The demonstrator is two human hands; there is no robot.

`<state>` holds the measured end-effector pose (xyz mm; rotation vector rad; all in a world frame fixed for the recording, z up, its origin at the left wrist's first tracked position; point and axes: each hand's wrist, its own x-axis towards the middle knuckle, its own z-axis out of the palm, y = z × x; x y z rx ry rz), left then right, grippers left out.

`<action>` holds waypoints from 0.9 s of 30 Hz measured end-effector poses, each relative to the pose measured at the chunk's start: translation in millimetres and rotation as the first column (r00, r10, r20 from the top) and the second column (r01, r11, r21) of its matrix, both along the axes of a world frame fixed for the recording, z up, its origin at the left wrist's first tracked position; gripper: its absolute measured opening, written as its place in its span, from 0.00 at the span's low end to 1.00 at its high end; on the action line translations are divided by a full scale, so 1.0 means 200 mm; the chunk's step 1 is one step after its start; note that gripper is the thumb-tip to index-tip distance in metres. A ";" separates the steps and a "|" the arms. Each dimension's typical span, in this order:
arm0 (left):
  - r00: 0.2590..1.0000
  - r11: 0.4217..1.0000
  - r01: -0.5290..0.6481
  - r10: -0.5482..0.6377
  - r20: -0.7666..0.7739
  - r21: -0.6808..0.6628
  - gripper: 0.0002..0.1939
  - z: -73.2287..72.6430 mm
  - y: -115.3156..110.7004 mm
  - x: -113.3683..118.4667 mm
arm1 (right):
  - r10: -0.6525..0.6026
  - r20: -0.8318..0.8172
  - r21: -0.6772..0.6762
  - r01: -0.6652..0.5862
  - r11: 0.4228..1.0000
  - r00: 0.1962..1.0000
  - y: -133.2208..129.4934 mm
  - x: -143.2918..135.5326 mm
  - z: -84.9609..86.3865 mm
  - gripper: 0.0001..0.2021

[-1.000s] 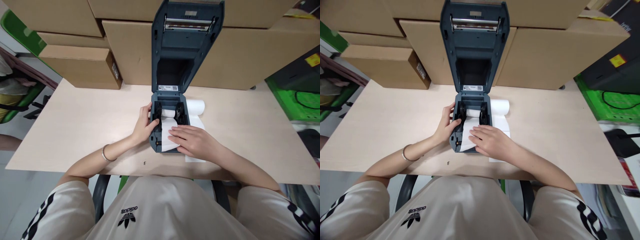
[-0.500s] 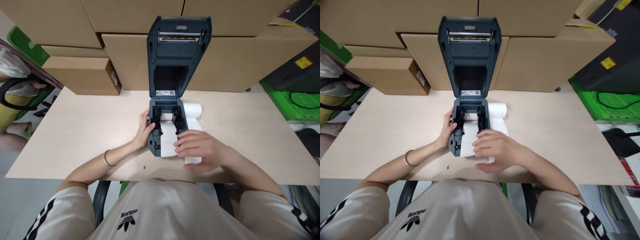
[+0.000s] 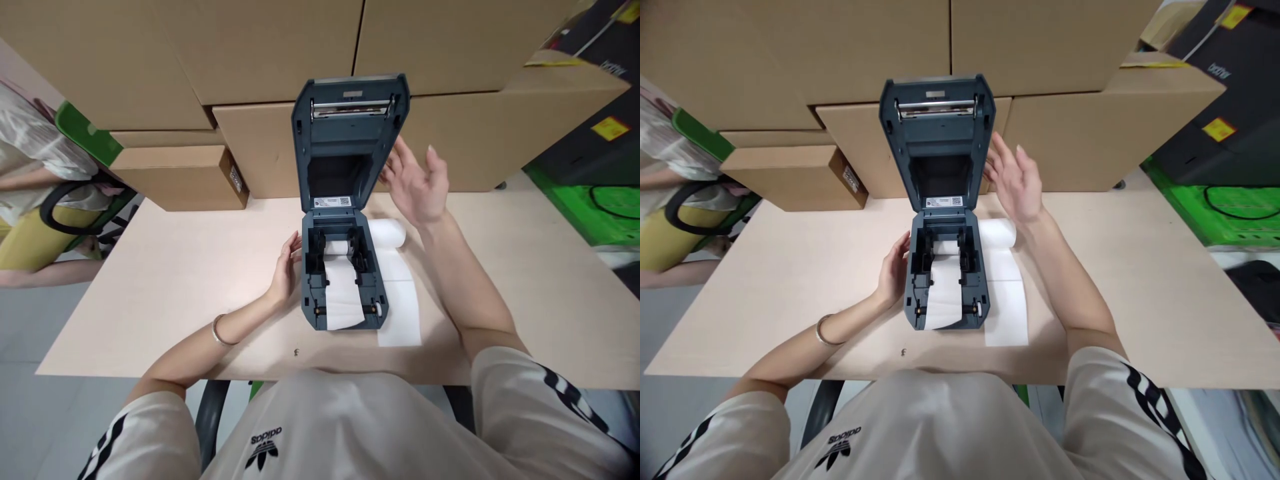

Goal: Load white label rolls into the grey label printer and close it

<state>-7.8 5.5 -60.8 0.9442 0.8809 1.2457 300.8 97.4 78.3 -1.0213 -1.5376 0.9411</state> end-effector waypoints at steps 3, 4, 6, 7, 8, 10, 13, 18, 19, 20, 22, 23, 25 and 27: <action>0.998 0.997 -0.068 0.068 0.014 -0.035 0.30 0.00 0.02 -0.01 | 0.018 -0.035 0.004 -0.018 1.000 0.999 -0.08 -0.01 0.02 0.48; 0.998 0.997 -0.068 0.068 0.013 -0.041 0.31 0.00 0.02 -0.01 | 0.024 -0.047 0.017 -0.023 1.000 0.999 -0.11 -0.01 0.04 0.47; 0.997 0.996 -0.072 0.073 0.014 -0.043 0.31 0.01 0.01 -0.01 | 0.043 -0.036 0.048 -0.041 0.998 0.998 -0.17 0.01 0.07 0.44; 0.997 0.996 -0.082 0.082 0.014 -0.041 0.30 0.01 0.01 -0.01 | 0.064 0.008 0.070 -0.064 0.996 0.998 -0.19 0.01 0.08 0.42; 0.996 0.995 -0.086 0.087 0.014 -0.042 0.29 0.02 0.01 -0.01 | 0.095 0.065 0.086 -0.101 0.991 0.993 -0.22 0.01 0.10 0.40; 0.997 0.996 -0.073 0.074 0.016 -0.045 0.28 0.03 0.00 -0.01 | 0.209 0.258 0.091 -0.239 0.967 0.943 -0.28 0.00 0.14 0.33; 0.998 0.998 -0.046 0.048 0.033 -0.048 0.30 0.03 0.00 0.00 | 0.369 0.600 0.003 -0.464 0.886 0.709 -0.38 -0.05 0.18 0.30; 0.998 0.998 -0.054 0.054 0.009 -0.030 0.29 0.01 0.01 0.00 | 0.298 0.851 -0.047 -0.504 0.863 0.432 -0.54 -0.14 0.21 0.31; 0.999 0.999 -0.047 0.047 0.007 -0.027 0.28 0.01 0.01 0.00 | 0.295 0.855 -0.050 -0.499 0.865 0.426 -0.56 -0.14 0.21 0.32; 0.999 0.999 -0.039 0.039 0.008 -0.027 0.27 0.01 0.01 0.00 | 0.306 0.850 -0.061 -0.498 0.865 0.429 -0.56 -0.13 0.22 0.31; 1.000 0.999 -0.015 0.016 0.017 -0.033 0.28 0.01 0.01 0.01 | 0.363 0.811 -0.099 -0.505 0.857 0.459 -0.56 -0.09 0.24 0.30; 1.000 0.999 -0.002 0.002 0.020 -0.036 0.29 0.01 0.00 0.01 | 0.391 0.786 -0.123 -0.499 0.858 0.479 -0.55 -0.06 0.25 0.29; 1.000 0.999 0.021 -0.021 0.004 -0.030 0.30 0.01 -0.01 0.01 | 0.389 0.757 -0.145 -0.446 0.883 0.524 -0.53 0.02 0.26 0.31; 0.998 0.999 0.038 -0.037 -0.043 0.009 0.31 0.02 -0.04 0.00 | 0.304 0.783 -0.120 -0.347 0.930 0.543 -0.51 0.10 0.24 0.40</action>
